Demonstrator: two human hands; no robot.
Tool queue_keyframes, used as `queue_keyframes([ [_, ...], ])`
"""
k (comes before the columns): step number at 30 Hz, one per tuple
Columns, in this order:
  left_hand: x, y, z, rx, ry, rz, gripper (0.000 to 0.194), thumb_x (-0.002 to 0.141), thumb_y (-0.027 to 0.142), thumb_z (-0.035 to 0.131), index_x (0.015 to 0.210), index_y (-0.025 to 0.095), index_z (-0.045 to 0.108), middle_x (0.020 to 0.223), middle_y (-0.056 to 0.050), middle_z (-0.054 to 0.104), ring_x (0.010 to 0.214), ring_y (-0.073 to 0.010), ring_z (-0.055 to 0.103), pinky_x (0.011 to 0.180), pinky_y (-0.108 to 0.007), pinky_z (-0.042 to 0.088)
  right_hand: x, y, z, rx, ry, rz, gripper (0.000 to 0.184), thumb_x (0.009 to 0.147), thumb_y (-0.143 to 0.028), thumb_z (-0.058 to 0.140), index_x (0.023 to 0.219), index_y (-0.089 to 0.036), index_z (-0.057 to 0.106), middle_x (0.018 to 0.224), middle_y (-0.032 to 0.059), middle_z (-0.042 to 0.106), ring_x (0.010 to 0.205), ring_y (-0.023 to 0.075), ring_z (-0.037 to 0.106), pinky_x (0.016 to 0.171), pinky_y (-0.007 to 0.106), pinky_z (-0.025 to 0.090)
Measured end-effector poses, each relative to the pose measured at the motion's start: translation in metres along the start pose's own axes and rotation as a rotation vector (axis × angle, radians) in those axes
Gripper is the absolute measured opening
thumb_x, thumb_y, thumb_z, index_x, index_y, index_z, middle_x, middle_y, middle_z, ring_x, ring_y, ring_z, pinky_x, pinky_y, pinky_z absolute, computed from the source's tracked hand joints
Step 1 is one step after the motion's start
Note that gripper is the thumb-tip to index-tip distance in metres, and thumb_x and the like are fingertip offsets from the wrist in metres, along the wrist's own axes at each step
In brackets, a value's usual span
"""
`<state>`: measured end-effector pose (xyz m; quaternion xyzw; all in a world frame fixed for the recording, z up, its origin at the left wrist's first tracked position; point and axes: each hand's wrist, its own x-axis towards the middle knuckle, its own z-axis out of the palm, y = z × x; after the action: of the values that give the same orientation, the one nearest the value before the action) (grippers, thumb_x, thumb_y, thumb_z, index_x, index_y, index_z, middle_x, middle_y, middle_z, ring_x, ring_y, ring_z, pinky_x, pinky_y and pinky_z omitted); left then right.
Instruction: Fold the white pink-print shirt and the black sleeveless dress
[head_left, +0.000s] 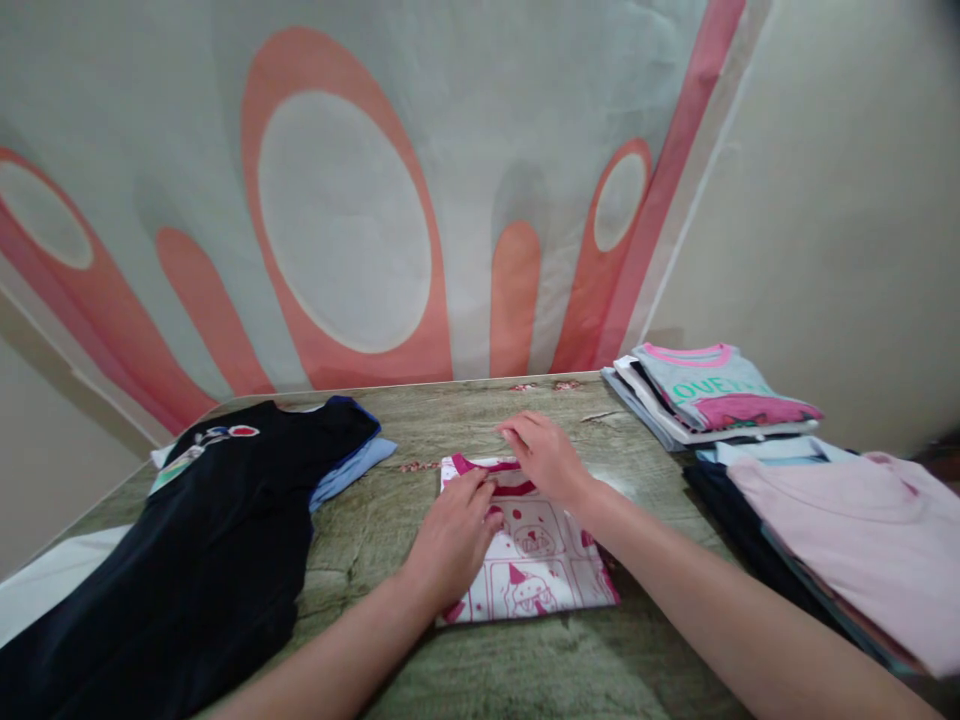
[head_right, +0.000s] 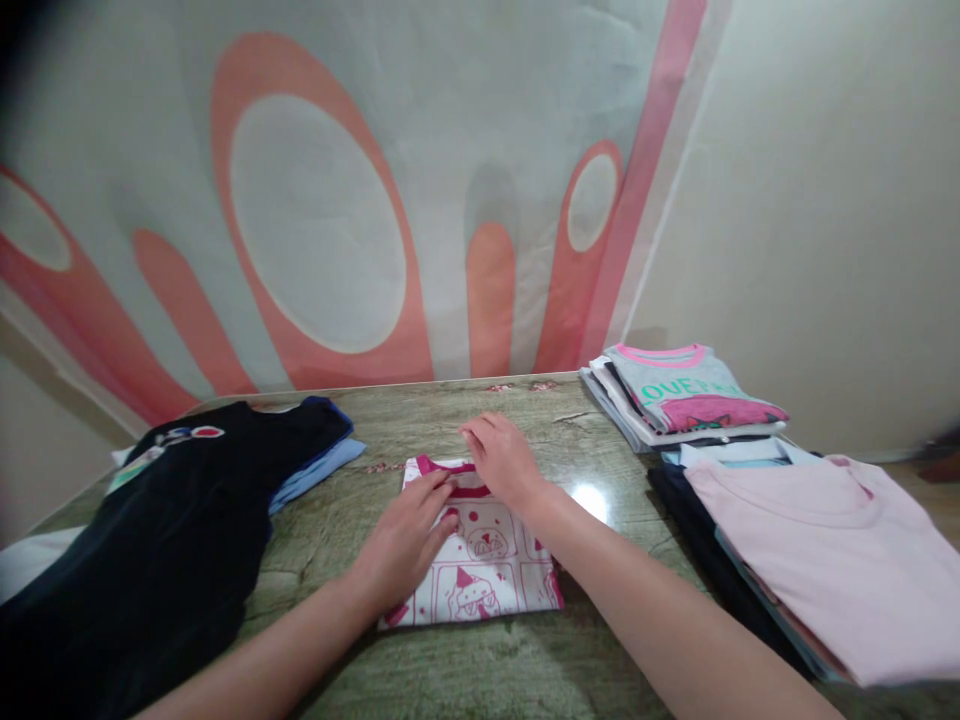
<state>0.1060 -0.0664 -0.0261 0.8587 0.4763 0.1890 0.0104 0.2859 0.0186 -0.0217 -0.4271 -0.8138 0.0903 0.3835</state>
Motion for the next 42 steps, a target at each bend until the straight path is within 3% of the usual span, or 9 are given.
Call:
queue_keyframes([
  [3, 0.001, -0.007, 0.006, 0.069, -0.042, 0.007, 0.041, 0.095, 0.033, 0.045, 0.13, 0.01, 0.049, 0.139, -0.018, 0.049, 0.131, -0.0274, 0.044, 0.109, -0.045, 0.036, -0.028, -0.009, -0.019, -0.008, -0.071, -0.073, 0.031, 0.099, -0.026, 0.036, 0.117, -0.02, 0.061, 0.113, 0.0092, 0.063, 0.107, 0.0206, 0.057, 0.095, 0.037, 0.046],
  [7, 0.002, -0.008, 0.01, 0.092, -0.104, 0.011, 0.049, 0.097, 0.038, 0.039, 0.137, 0.01, 0.044, 0.143, -0.018, 0.046, 0.134, -0.0268, 0.041, 0.11, -0.046, 0.034, -0.069, -0.014, -0.017, -0.098, -0.278, -0.159, 0.049, 0.097, -0.039, 0.041, 0.14, -0.016, 0.042, 0.14, 0.0139, 0.048, 0.13, 0.0254, 0.043, 0.109, 0.045, 0.035],
  [10, 0.002, -0.007, 0.01, 0.125, -0.155, 0.01, 0.051, 0.097, 0.038, 0.038, 0.137, 0.008, 0.043, 0.145, -0.019, 0.043, 0.136, -0.0267, 0.037, 0.112, -0.043, 0.032, -0.079, -0.012, -0.011, -0.16, -0.367, -0.162, 0.059, 0.097, -0.045, 0.038, 0.147, -0.014, 0.031, 0.149, 0.0149, 0.037, 0.139, 0.0257, 0.031, 0.115, 0.049, 0.025],
  [13, 0.003, -0.005, 0.008, 0.139, -0.169, -0.007, 0.05, 0.097, 0.037, 0.039, 0.138, 0.008, 0.043, 0.145, -0.018, 0.042, 0.136, -0.0266, 0.038, 0.111, -0.044, 0.032, -0.075, -0.012, -0.01, -0.175, -0.423, -0.165, 0.059, 0.097, -0.043, 0.035, 0.148, -0.014, 0.028, 0.151, 0.0136, 0.034, 0.14, 0.0237, 0.028, 0.116, 0.048, 0.02],
  [22, 0.012, 0.001, 0.008, 0.127, -0.158, -0.026, 0.054, 0.099, 0.041, 0.033, 0.14, 0.007, 0.042, 0.145, -0.019, 0.043, 0.136, -0.027, 0.038, 0.112, -0.045, 0.031, -0.072, -0.015, -0.009, -0.19, -0.413, -0.13, 0.061, 0.098, -0.046, 0.032, 0.147, -0.01, 0.03, 0.149, 0.0172, 0.036, 0.139, 0.0256, 0.03, 0.115, 0.048, 0.022],
  [26, 0.01, -0.004, 0.014, 0.099, -0.144, 0.006, 0.054, 0.099, 0.043, 0.032, 0.141, 0.01, 0.04, 0.147, -0.017, 0.041, 0.137, -0.0255, 0.035, 0.112, -0.045, 0.029, -0.076, -0.018, -0.011, -0.231, -0.281, -0.114, 0.057, 0.097, -0.045, 0.037, 0.143, -0.012, 0.037, 0.145, 0.0173, 0.042, 0.136, 0.0299, 0.034, 0.115, 0.053, 0.02],
  [30, 0.006, -0.008, 0.015, 0.126, -0.043, -0.016, 0.052, 0.098, 0.044, 0.035, 0.139, 0.014, 0.042, 0.147, -0.016, 0.039, 0.139, -0.0274, 0.032, 0.112, -0.048, 0.029, -0.077, -0.015, -0.014, -0.248, -0.203, -0.048, 0.047, 0.096, -0.038, 0.042, 0.137, -0.015, 0.044, 0.136, 0.0165, 0.051, 0.129, 0.0304, 0.043, 0.112, 0.054, 0.025],
  [36, 0.006, -0.012, 0.014, 0.136, -0.023, -0.019, 0.044, 0.097, 0.042, 0.038, 0.132, 0.016, 0.048, 0.134, -0.014, 0.051, 0.127, -0.0259, 0.045, 0.108, -0.045, 0.034, -0.076, -0.005, -0.013, -0.254, -0.267, -0.025, 0.05, 0.096, -0.037, 0.041, 0.14, -0.014, 0.042, 0.14, 0.0155, 0.048, 0.131, 0.0286, 0.04, 0.113, 0.051, 0.024],
  [42, 0.006, -0.014, 0.018, 0.17, -0.067, -0.011, 0.05, 0.098, 0.042, 0.036, 0.137, 0.012, 0.043, 0.139, -0.017, 0.047, 0.132, -0.029, 0.04, 0.109, -0.049, 0.031, -0.076, -0.004, -0.011, -0.251, -0.321, -0.017, 0.056, 0.096, -0.04, 0.04, 0.144, -0.013, 0.035, 0.146, 0.0161, 0.04, 0.137, 0.0285, 0.032, 0.114, 0.052, 0.019],
])
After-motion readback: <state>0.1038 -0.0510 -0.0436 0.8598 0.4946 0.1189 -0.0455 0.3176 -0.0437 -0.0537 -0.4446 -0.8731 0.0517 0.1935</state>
